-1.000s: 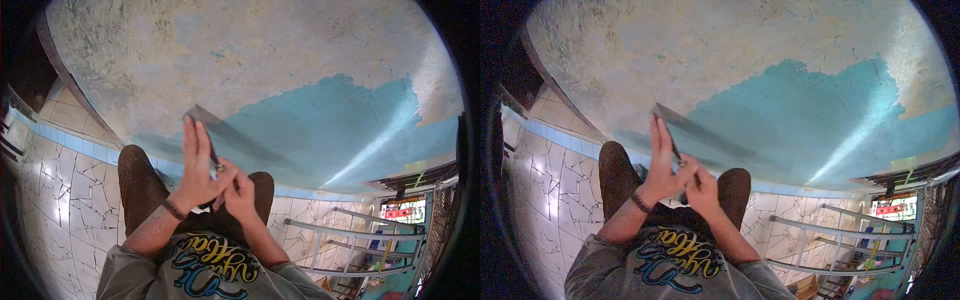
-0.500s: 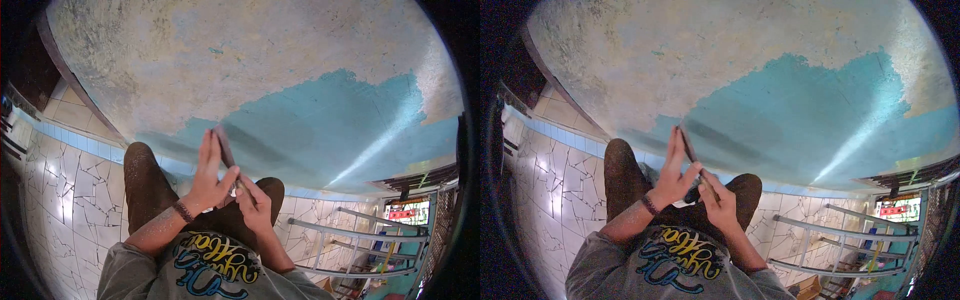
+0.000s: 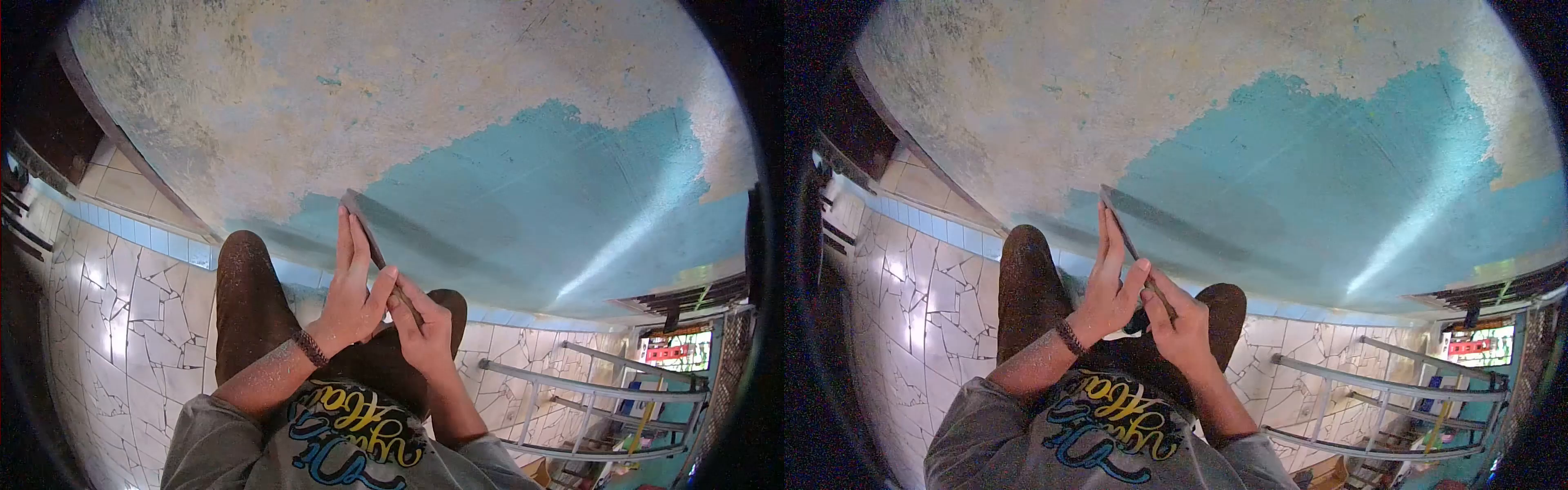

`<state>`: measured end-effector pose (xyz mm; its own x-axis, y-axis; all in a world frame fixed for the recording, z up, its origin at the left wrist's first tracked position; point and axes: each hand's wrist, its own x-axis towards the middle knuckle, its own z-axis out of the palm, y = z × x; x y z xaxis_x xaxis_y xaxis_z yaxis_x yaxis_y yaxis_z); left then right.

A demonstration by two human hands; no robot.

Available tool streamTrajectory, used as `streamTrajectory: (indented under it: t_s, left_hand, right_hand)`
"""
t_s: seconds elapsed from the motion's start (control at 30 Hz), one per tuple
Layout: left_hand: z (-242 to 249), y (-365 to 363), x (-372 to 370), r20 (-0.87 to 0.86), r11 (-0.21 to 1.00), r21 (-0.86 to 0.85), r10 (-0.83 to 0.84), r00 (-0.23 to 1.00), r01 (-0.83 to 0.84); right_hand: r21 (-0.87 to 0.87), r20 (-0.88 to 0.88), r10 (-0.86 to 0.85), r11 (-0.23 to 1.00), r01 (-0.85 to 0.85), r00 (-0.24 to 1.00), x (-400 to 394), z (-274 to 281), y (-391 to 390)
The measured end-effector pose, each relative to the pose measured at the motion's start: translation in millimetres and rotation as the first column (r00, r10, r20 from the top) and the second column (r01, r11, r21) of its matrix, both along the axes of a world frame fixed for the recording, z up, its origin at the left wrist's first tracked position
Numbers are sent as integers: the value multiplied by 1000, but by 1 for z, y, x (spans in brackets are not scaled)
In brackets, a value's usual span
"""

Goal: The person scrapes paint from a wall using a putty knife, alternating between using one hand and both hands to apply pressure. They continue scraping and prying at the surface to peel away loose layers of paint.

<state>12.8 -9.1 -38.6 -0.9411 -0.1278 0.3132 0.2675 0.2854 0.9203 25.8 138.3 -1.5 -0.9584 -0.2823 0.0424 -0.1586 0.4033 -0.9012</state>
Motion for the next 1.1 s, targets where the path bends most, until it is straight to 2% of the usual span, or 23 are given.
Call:
streamTrajectory:
  t_s: [0.13, 0.3, 0.47, 0.63, 0.73, 0.83, 0.93, 1.1]
  left_hand:
    - [-8, 7, -2, -35, 999, -50, -7, 999, 6]
    - [1, -1, 1, 19, 999, -36, -5, 1000, 6]
    - [-1, 8, -1, -32, 999, -33, -6, 999, 5]
    - [-2, 9, 0, 0, 1000, 24, 6, 1000, -6]
    - [2, 6, 0, 7, 1000, 17, 4, 1000, -4]
    - [0, 10, 0, 8, 1000, 27, 12, 1000, -12]
    - [9, 16, 0, 42, 998, 64, 5, 999, -8]
    - [3, 11, -4, 33, 990, 118, 74, 997, -77]
  right_hand:
    - [-32, -64, -26, 999, 24, 998, 1, -2, 4]
    - [-2, -14, -17, 1000, 17, 1000, 1, 1, -1]
    - [26, -13, -51, 998, 52, 999, 3, 8, 3]
    - [48, -110, -23, 998, 28, 994, 4, 5, 3]
    - [53, -40, -11, 998, 14, 999, 0, 18, 3]
    - [65, -129, 12, 998, -3, 992, -1, 16, 5]
    - [138, -101, 17, 990, -3, 995, 0, 31, 8]
    - [128, -75, 43, 991, -33, 996, -4, 43, -1]
